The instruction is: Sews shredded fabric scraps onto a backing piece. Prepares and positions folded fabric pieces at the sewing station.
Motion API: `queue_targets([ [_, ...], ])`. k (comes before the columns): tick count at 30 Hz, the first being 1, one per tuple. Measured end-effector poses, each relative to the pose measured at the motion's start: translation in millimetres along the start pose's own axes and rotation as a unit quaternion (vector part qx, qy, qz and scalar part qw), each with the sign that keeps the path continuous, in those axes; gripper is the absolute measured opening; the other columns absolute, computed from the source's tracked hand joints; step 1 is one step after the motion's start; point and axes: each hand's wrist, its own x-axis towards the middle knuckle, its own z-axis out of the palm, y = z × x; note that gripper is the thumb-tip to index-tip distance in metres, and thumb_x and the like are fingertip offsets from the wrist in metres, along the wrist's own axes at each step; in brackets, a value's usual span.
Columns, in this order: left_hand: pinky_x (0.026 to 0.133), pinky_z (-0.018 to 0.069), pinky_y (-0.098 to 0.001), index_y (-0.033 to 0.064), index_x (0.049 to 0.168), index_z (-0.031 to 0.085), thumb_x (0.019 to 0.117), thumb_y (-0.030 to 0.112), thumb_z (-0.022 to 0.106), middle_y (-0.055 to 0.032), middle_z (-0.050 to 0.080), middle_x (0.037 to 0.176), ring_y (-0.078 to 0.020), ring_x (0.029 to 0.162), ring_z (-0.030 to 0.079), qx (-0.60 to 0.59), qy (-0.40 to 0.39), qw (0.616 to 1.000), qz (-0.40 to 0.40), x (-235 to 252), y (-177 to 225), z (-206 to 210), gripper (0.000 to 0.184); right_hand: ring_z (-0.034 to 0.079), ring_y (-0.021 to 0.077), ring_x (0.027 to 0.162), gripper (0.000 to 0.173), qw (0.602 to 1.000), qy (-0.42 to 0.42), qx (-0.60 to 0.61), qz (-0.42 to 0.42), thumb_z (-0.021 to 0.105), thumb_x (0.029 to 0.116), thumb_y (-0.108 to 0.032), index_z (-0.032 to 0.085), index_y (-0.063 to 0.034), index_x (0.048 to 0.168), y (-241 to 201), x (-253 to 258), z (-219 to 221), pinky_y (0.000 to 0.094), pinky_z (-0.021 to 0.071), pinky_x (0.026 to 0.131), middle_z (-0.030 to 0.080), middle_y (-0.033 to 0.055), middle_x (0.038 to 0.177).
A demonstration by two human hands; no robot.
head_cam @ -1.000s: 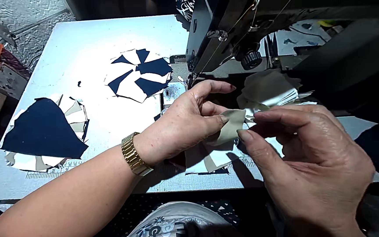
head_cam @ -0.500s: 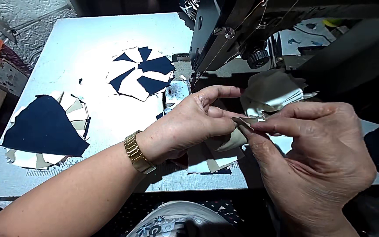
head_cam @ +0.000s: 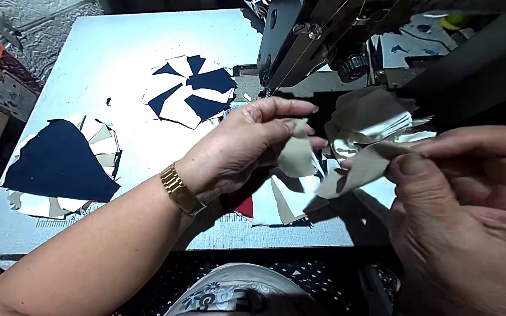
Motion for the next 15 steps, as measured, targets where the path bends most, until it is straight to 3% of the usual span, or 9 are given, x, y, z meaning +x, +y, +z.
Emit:
queue_targets([
  [1, 0.076, 0.0610, -0.0307, 0.0000, 0.129, 0.057, 0.1052, -0.002, 0.041, -0.0107, 0.068, 0.097, -0.0163, 0.081, 0.071, -0.003, 0.011, 1.000, 0.013, 0, 2, -1, 0.028, 0.064, 0.0023, 0.093, 0.020, 1.000, 0.009, -0.009, 0.008, 0.062, 0.1000, -0.010, 0.058, -0.0148, 0.118, 0, 1, -2, 0.0207, 0.0567, 0.084, 0.064, -0.0104, 0.107],
  [3, 0.062, 0.0567, -0.0238, 0.0023, 0.115, 0.061, 0.1044, -0.001, 0.034, -0.0045, 0.059, 0.083, -0.0104, 0.065, 0.061, 0.007, 0.031, 0.999, 0.020, 0, 4, -1, 0.028, 0.064, 0.0006, 0.091, 0.021, 1.000, 0.001, -0.018, 0.020, 0.063, 0.0993, -0.008, 0.058, -0.0120, 0.119, 0, 4, -6, 0.0175, 0.0562, 0.081, 0.063, -0.0095, 0.107],
  [5, 0.045, 0.0400, -0.0147, 0.0042, 0.106, 0.062, 0.1084, 0.007, 0.033, 0.0005, 0.052, 0.071, -0.0037, 0.051, 0.045, 0.043, 0.011, 0.999, 0.012, -2, 5, 2, 0.030, 0.065, 0.0011, 0.089, 0.023, 0.999, -0.023, -0.012, 0.040, 0.066, 0.0970, -0.007, 0.059, -0.0109, 0.118, -3, 7, -6, 0.0166, 0.0573, 0.078, 0.064, -0.0081, 0.106],
  [8, 0.041, 0.0303, -0.0138, 0.0050, 0.107, 0.066, 0.1080, 0.017, 0.036, 0.0040, 0.047, 0.065, -0.0011, 0.047, 0.038, 0.124, -0.076, 0.989, 0.022, -5, 1, 5, 0.032, 0.067, 0.0025, 0.085, 0.025, 0.996, -0.054, 0.011, 0.071, 0.071, 0.0930, -0.007, 0.061, -0.0102, 0.116, -9, 11, -3, 0.0180, 0.0602, 0.075, 0.066, -0.0074, 0.101],
  [10, 0.046, 0.0367, -0.0143, 0.0056, 0.099, 0.066, 0.1054, 0.018, 0.052, 0.0035, 0.054, 0.068, -0.0006, 0.053, 0.046, 0.199, -0.112, 0.972, 0.055, -5, -2, 7, 0.020, 0.065, -0.0004, 0.079, 0.021, 0.995, -0.065, 0.007, 0.081, 0.072, 0.0928, -0.007, 0.063, -0.0108, 0.111, -13, 14, 0, 0.0143, 0.0580, 0.071, 0.067, -0.0093, 0.095],
  [12, 0.056, 0.0489, -0.0162, 0.0022, 0.094, 0.068, 0.0986, 0.013, 0.067, -0.0012, 0.064, 0.075, -0.0028, 0.064, 0.059, 0.252, -0.132, 0.953, 0.099, -3, -5, 5, 0.012, 0.062, -0.0036, 0.072, 0.017, 0.993, -0.069, -0.006, 0.094, 0.071, 0.0935, -0.009, 0.064, -0.0124, 0.108, -14, 15, 1, 0.0103, 0.0540, 0.064, 0.065, -0.0118, 0.087],
  [15, 0.055, 0.0462, -0.0146, 0.0038, 0.087, 0.065, 0.0984, 0.009, 0.067, -0.0001, 0.063, 0.075, -0.0016, 0.063, 0.057, 0.287, -0.122, 0.939, 0.146, 1, -7, -1, 0.012, 0.063, -0.0033, 0.068, 0.010, 0.987, -0.065, 0.015, 0.146, 0.069, 0.0962, -0.012, 0.064, -0.0156, 0.104, -11, 16, 1, 0.0111, 0.0557, 0.064, 0.065, -0.0131, 0.081],
])
